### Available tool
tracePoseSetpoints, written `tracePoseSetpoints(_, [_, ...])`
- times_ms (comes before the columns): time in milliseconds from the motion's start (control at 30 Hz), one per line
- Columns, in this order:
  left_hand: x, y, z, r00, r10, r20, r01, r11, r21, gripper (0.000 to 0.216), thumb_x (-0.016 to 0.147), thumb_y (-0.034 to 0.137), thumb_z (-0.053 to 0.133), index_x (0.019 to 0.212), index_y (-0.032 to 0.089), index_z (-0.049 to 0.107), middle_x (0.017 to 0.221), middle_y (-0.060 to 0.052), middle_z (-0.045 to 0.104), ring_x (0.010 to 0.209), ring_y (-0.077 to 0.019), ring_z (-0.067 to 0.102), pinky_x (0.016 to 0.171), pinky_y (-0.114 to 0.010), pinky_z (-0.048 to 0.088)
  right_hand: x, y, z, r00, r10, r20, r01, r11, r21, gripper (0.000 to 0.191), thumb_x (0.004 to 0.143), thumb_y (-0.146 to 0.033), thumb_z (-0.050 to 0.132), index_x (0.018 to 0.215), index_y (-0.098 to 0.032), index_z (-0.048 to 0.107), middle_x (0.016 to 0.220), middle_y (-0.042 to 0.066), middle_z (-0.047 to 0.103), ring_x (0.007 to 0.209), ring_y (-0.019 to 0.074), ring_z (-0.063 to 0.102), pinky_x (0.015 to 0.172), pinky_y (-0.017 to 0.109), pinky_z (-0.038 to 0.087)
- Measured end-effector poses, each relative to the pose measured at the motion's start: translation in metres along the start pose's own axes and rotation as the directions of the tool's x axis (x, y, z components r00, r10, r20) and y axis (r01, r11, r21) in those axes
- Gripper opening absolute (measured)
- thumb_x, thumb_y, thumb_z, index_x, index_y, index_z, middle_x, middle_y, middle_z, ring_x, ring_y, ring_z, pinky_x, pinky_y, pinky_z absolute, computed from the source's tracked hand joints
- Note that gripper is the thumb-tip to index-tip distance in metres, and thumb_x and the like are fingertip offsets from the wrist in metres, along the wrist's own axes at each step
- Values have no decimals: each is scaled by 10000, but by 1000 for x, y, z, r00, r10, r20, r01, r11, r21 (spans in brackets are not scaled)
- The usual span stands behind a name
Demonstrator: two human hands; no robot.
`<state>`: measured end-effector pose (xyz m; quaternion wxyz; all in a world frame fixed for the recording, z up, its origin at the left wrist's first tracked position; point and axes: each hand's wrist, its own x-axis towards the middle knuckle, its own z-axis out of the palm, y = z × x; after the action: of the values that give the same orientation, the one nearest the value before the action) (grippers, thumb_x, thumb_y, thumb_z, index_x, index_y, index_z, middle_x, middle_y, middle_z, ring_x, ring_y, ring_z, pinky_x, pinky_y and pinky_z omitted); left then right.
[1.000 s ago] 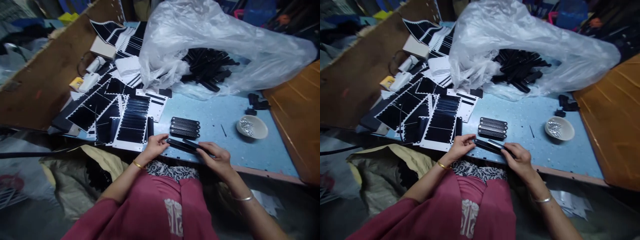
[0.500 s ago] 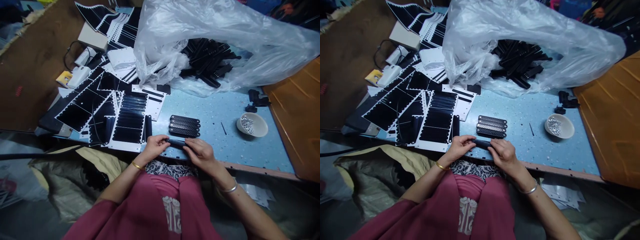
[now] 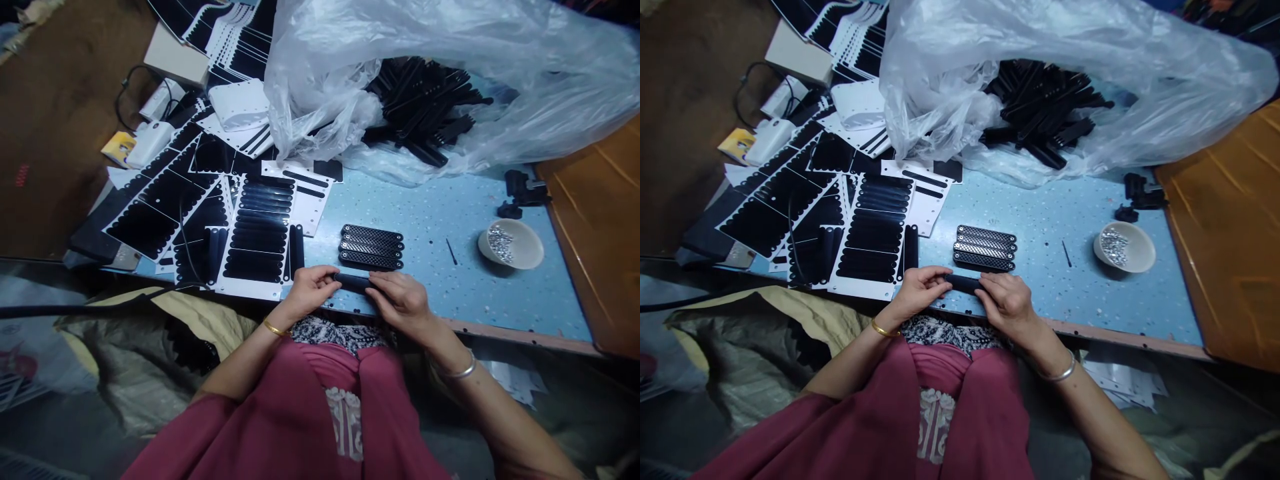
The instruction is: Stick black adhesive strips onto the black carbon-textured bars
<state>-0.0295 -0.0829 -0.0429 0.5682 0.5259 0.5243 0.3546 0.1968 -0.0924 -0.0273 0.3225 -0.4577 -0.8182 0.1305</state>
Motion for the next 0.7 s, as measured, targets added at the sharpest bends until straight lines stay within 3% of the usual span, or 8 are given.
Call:
tracePoseSetpoints(533, [0, 1, -1, 999, 33, 3, -33, 999, 23, 296, 735, 193, 713, 1007, 78, 711, 592, -5, 651, 486, -77, 585, 471, -150, 448, 8, 2, -1, 998, -44, 47, 44, 999, -16, 145, 881, -208, 608, 967, -189, 723, 934, 98, 763, 790, 209, 710, 681, 338, 537])
tracePoseSetpoints(700, [0, 5, 0, 1000, -20, -3, 20, 997, -71, 301, 807, 323, 671, 980, 82, 719, 719, -65, 718, 606, -145, 698, 529, -191, 559, 9, 3, -2, 996, -53, 66, 55, 998, -31, 157, 892, -213, 589, 969, -184, 723, 934, 100, 764, 785, 207, 711, 668, 332, 529])
